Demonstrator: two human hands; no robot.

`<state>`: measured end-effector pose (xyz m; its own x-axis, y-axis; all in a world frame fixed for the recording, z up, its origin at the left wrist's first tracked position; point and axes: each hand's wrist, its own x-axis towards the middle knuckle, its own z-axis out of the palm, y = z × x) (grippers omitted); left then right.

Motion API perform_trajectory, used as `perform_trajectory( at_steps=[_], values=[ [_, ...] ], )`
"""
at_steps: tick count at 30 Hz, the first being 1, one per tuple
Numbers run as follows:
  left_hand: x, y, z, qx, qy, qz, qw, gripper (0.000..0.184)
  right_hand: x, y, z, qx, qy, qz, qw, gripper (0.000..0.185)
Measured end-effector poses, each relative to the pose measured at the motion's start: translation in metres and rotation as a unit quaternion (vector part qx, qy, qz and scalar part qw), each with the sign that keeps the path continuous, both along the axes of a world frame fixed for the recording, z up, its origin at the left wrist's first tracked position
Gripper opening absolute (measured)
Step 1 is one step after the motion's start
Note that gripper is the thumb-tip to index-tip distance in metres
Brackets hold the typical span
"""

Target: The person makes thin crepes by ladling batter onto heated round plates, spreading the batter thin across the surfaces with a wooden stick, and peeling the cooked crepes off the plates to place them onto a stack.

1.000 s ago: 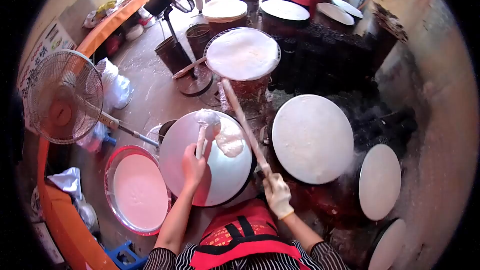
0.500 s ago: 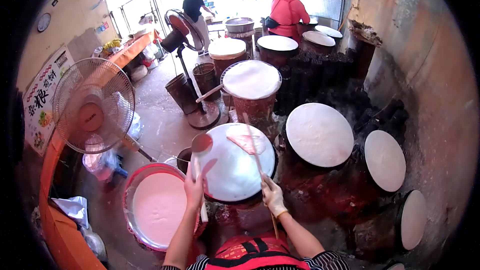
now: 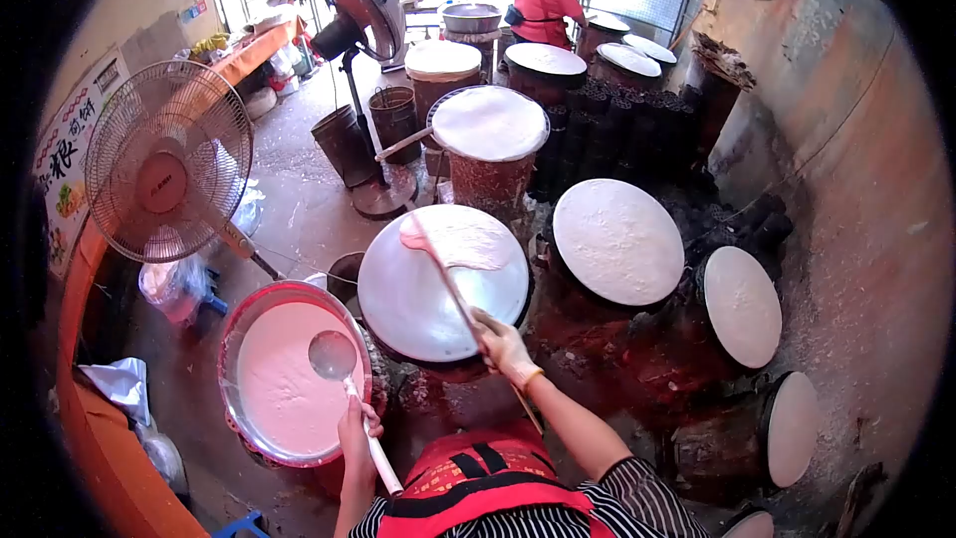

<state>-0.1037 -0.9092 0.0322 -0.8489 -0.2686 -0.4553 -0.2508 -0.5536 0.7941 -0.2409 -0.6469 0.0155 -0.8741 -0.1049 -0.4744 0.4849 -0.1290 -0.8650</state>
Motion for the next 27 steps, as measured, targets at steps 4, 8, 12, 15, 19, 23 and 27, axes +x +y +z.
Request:
perform_trajectory(
  at_steps=[4, 8, 12, 15, 19, 23, 27],
  values=[
    [0.01, 0.011, -0.003, -0.018, -0.028, 0.004, 0.999, 0.043, -0.012, 0.027, -0.078, 0.09, 0.13, -0.16, 0.974, 0.038],
    [0.009, 0.03, 0.004, 0.016, -0.036, 0.026, 0.999, 0.051, -0.035, 0.004, -0.01, 0.044, 0.04, 0.001, 0.998, 0.038],
    [0.005, 0.053, 0.002, 0.074, -0.01, 0.075, 0.994, 0.055, -0.041, 0.033, -0.007, 0.082, 0.063, 0.139, 0.985, 0.044],
    [0.001, 0.07, 0.005, 0.08, -0.021, 0.109, 0.991, 0.053, -0.043, 0.083, 0.021, 0.07, -0.037, 0.183, 0.98, 0.044],
    [-0.001, 0.093, 0.006, 0.027, -0.055, 0.127, 0.99, 0.046, -0.101, 0.086, -0.037, 0.145, 0.1, 0.068, 0.982, 0.039],
    [-0.004, 0.119, 0.009, -0.003, -0.087, 0.15, 0.985, 0.039, -0.134, 0.05, -0.049, 0.121, 0.133, 0.228, 0.957, 0.041],
    [-0.004, 0.138, 0.005, -0.001, -0.096, 0.191, 0.977, 0.031, -0.132, 0.068, -0.037, 0.066, 0.129, 0.371, 0.917, 0.045]
  ],
)
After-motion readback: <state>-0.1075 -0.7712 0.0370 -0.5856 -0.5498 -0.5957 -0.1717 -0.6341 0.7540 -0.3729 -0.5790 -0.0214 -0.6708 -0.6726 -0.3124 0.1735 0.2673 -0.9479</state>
